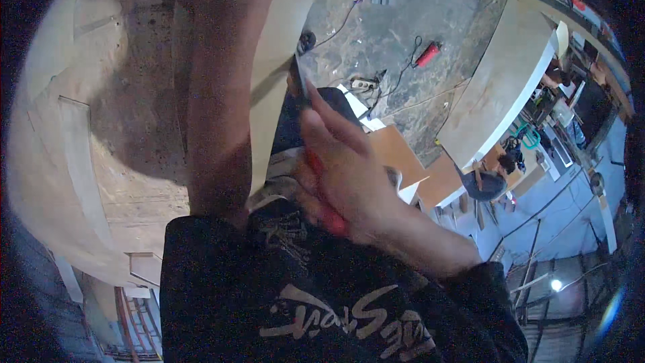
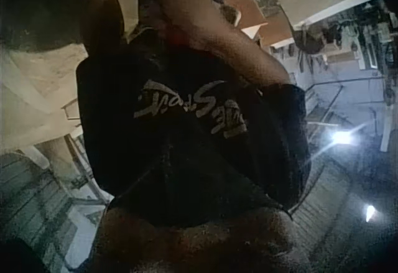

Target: The person trims the excess material from the edge of a curved wooden board using a utility knife.

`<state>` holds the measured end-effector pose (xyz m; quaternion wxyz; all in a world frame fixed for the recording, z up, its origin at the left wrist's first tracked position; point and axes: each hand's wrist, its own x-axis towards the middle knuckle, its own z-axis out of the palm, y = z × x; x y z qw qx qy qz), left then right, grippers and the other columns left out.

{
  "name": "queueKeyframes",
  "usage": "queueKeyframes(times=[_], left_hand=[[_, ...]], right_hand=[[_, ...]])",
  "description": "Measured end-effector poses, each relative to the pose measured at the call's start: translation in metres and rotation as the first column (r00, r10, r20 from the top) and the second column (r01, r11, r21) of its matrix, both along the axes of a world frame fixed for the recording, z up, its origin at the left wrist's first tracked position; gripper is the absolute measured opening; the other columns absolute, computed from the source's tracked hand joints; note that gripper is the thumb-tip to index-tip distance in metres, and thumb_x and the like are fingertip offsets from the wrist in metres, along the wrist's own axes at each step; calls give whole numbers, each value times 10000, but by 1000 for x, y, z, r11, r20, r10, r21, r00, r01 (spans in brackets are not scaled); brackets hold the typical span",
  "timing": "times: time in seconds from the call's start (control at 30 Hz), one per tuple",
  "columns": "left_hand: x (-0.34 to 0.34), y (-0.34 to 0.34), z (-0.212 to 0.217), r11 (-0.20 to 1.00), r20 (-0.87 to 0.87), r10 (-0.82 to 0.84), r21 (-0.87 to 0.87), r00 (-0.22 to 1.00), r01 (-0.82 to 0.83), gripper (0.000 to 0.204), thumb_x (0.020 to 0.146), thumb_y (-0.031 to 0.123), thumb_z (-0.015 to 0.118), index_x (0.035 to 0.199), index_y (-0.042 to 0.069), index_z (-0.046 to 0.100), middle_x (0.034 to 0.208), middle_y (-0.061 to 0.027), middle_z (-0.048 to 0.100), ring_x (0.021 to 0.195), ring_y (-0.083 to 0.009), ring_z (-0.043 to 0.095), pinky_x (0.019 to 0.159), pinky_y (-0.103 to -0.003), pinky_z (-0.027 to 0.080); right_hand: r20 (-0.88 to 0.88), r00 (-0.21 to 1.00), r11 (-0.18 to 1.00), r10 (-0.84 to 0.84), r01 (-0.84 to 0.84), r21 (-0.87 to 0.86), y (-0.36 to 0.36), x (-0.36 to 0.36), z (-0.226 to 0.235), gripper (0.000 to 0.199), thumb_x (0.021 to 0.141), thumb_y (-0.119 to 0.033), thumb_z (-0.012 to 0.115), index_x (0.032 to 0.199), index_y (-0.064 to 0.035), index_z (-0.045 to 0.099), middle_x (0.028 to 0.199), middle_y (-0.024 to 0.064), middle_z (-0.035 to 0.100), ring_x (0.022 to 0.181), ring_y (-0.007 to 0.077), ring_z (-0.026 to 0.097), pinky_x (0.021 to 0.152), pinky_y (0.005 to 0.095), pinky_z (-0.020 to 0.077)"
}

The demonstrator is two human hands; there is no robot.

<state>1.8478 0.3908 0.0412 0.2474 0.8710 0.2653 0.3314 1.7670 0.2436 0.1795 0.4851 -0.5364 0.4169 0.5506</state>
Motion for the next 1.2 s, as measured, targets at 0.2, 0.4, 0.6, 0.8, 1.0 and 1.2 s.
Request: queueKeyframes(times=[0.2,0.4,0.6,0.8,1.0,1.2], left_hand=[[3,-3,-2,982,-74,-32,-189,997,18,438,890,108,706,1300,11,582,1155,-255,659,1030,-402,668,869,-485,510],[3,1,11,993,-166,39,-105,985,-57,444,898,116,701,1315,28,574,1152,-239,665,1002,-391,677,852,-476,521],[-9,-1,11,994,-117,41,-101,992,-53,449,910,142,689,1330,40,569,1174,-240,658,1038,-407,659,866,-500,514],[0,-6,18,990,-193,79,-100,978,-99,477,905,134,685,1350,32,548,1181,-251,652,1052,-427,648,883,-507,510],[3,-5,20,985,-162,44,-155,986,-69,493,906,137,680,1364,34,531,1190,-251,647,1090,-426,634,909,-518,500],[-3,-3,21,978,-189,86,-171,978,-119,490,901,112,671,1364,33,528,1198,-256,643,1089,-426,635,926,-516,500]], right_hand=[[-37,998,998,47,-49,-35,-10,18,-20,387,1080,-321,372,1431,-168,426,586,3,440,354,123,406,316,258,344],[82,990,993,112,-108,-54,8,-7,-42,389,1086,-351,321,1380,-155,482,581,11,492,337,122,404,305,271,330],[-72,983,985,170,-170,-4,-8,-5,-2,372,1087,-356,321,1384,-182,459,580,-10,431,363,124,402,314,280,344],[-51,998,998,-34,36,51,-3,-2,-69,524,1048,-468,410,1519,-250,341,590,-8,423,367,135,352,315,282,323],[38,997,997,73,-73,-12,-8,-32,-23,366,1051,-453,401,1277,-181,494,579,-2,432,337,141,364,308,279,321],[-107,991,991,78,-66,114,-27,0,-4,484,1066,-426,384,1501,-214,384,586,-13,439,370,124,405,332,262,356]])
